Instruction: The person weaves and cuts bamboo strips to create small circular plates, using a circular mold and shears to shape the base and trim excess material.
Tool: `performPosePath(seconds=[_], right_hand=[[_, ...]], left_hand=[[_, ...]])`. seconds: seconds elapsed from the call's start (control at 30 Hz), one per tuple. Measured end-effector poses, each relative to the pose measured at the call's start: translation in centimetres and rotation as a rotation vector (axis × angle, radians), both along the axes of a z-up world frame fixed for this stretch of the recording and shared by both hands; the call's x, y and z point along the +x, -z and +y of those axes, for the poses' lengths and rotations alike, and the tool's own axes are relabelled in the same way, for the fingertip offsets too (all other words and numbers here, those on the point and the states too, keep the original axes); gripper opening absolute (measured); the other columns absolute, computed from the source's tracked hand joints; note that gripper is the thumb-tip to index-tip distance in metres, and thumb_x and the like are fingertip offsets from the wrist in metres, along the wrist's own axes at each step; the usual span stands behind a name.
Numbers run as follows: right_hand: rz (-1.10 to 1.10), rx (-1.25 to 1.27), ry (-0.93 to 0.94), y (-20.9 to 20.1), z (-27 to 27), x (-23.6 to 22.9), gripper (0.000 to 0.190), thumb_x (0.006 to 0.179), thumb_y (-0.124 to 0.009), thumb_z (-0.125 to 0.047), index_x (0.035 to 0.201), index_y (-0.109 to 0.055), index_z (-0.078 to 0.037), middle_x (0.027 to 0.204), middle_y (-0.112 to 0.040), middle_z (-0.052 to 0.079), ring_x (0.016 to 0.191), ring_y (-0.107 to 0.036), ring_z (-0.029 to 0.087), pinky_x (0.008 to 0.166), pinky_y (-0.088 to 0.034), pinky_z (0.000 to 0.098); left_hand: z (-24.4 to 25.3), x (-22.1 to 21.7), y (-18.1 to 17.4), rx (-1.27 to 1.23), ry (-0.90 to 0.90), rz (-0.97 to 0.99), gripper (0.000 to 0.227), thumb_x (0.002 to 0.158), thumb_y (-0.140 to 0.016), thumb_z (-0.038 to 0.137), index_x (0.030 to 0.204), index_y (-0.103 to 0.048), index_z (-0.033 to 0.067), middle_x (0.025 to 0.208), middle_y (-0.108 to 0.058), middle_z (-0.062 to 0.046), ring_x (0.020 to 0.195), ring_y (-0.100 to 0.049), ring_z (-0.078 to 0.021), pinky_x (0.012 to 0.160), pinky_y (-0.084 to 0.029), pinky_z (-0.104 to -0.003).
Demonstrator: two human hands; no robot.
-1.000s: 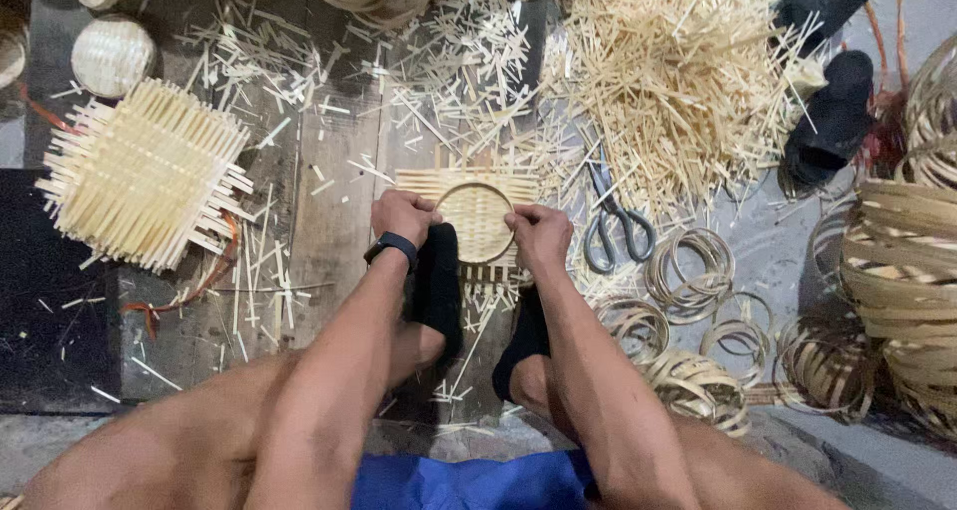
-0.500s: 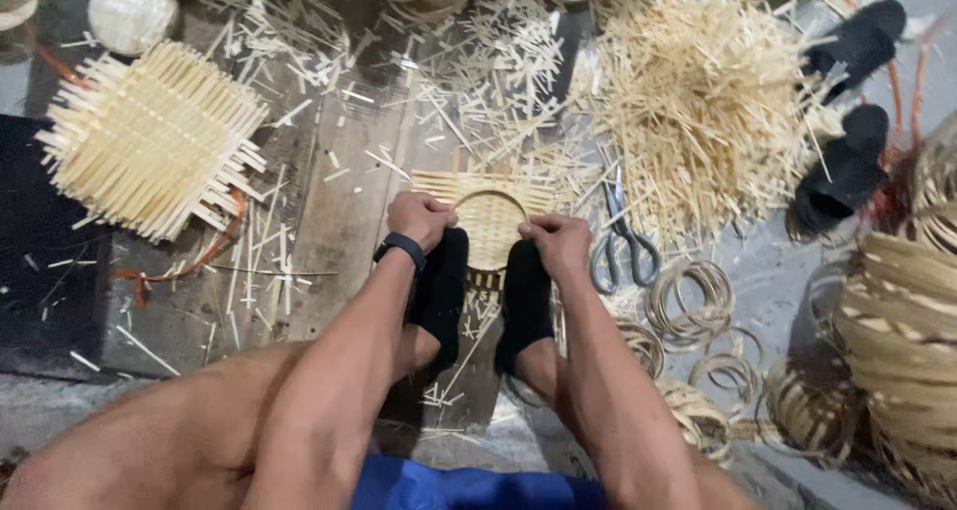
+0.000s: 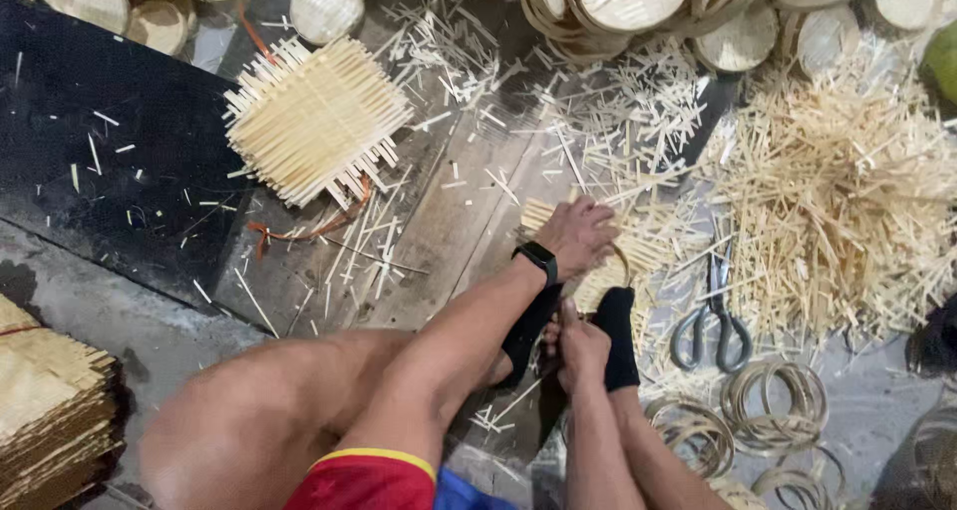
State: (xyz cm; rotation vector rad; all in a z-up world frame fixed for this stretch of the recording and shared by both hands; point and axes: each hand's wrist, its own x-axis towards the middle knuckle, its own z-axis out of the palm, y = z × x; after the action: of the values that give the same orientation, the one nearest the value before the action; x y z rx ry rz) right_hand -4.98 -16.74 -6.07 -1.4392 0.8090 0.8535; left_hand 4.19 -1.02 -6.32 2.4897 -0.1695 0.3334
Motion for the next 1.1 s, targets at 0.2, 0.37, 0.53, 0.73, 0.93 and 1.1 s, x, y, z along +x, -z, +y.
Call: performPosePath(seconds=[0.2, 0.37, 0.53, 0.73, 0.93, 1.1], right_hand=[[-0.228, -0.112, 0.099, 4.6, 1.1, -1.5, 0.034, 0.099, -0.067, -0.031, 0.078, -0.063, -0.004, 0.064, -0.06, 0.003, 0.049, -0.052, 0.013, 0.046, -0.042, 0.0312], [-0.214, -0.238, -0.232, 0.2, 0.7, -0.8, 0.049, 0.103, -0.063, -0.037, 0.075, -0.068, 0.003, 0.06, -0.062, 0.006, 0.049, -0.052, 0.014, 0.048, -0.041, 0.0314], [-0.882, -0.546, -0.222, -3.7, -2.2, 7.0, 0.026, 0.093, -0.073, -0.026, 0.089, -0.076, -0.001, 0.072, -0.072, 0.003, 0.063, -0.066, 0.008, 0.062, -0.051, 0.0255], [-0.497, -0.383, -0.093, 0.8, -3.0, 11.2, 0.027, 0.085, -0.085, -0.022, 0.074, -0.077, 0.001, 0.066, -0.067, -0.001, 0.06, -0.052, 0.007, 0.056, -0.044, 0.0268], [-0.553, -0.357, -0.214, -0.1, -3.4, 10.8, 0.03, 0.087, -0.083, -0.026, 0.073, -0.076, -0.001, 0.063, -0.065, -0.002, 0.058, -0.051, 0.004, 0.053, -0.044, 0.0266], [-0.56, -0.537, -0.285, -8.4, -9.5, 16.2, 0.03, 0.095, -0.071, -0.035, 0.09, -0.077, -0.006, 0.071, -0.073, 0.007, 0.058, -0.063, 0.011, 0.054, -0.052, 0.03]], left_hand=[[-0.7, -0.2, 3.2, -0.24, -0.092, 0.259, 0.025, 0.095, -0.063, 0.037, 0.112, -0.079, 0.0282, 0.128, -0.06, -0.007, 0.122, -0.05, -0.0323, 0.104, -0.04, -0.051], [-1.3, 0.9, 5.8, -0.406, -0.138, 0.393, 0.025, 0.092, -0.065, 0.035, 0.098, -0.08, 0.0175, 0.102, -0.072, -0.01, 0.102, -0.065, -0.033, 0.09, -0.052, -0.044], [-0.4, 2.4, 5.4, -0.53, -0.226, 0.592, 0.043, 0.084, -0.072, 0.052, 0.081, -0.08, 0.0097, 0.079, -0.074, -0.014, 0.077, -0.072, -0.0334, 0.073, -0.057, -0.043], [0.1, 2.4, 4.4, -0.658, -0.279, 0.783, 0.041, 0.085, -0.076, 0.046, 0.077, -0.08, 0.0059, 0.066, -0.074, -0.009, 0.059, -0.067, -0.0171, 0.06, -0.052, -0.035], [0.9, 2.1, 7.0, -0.778, -0.233, 0.716, 0.037, 0.084, -0.081, 0.039, 0.083, -0.081, 0.0016, 0.069, -0.073, -0.009, 0.063, -0.061, -0.0117, 0.06, -0.051, -0.033], [2.5, 1.5, 5.0, -0.729, -0.122, 0.693, 0.039, 0.083, -0.083, 0.04, 0.1, -0.081, 0.0054, 0.087, -0.079, -0.007, 0.077, -0.069, -0.0119, 0.072, -0.056, -0.03]])
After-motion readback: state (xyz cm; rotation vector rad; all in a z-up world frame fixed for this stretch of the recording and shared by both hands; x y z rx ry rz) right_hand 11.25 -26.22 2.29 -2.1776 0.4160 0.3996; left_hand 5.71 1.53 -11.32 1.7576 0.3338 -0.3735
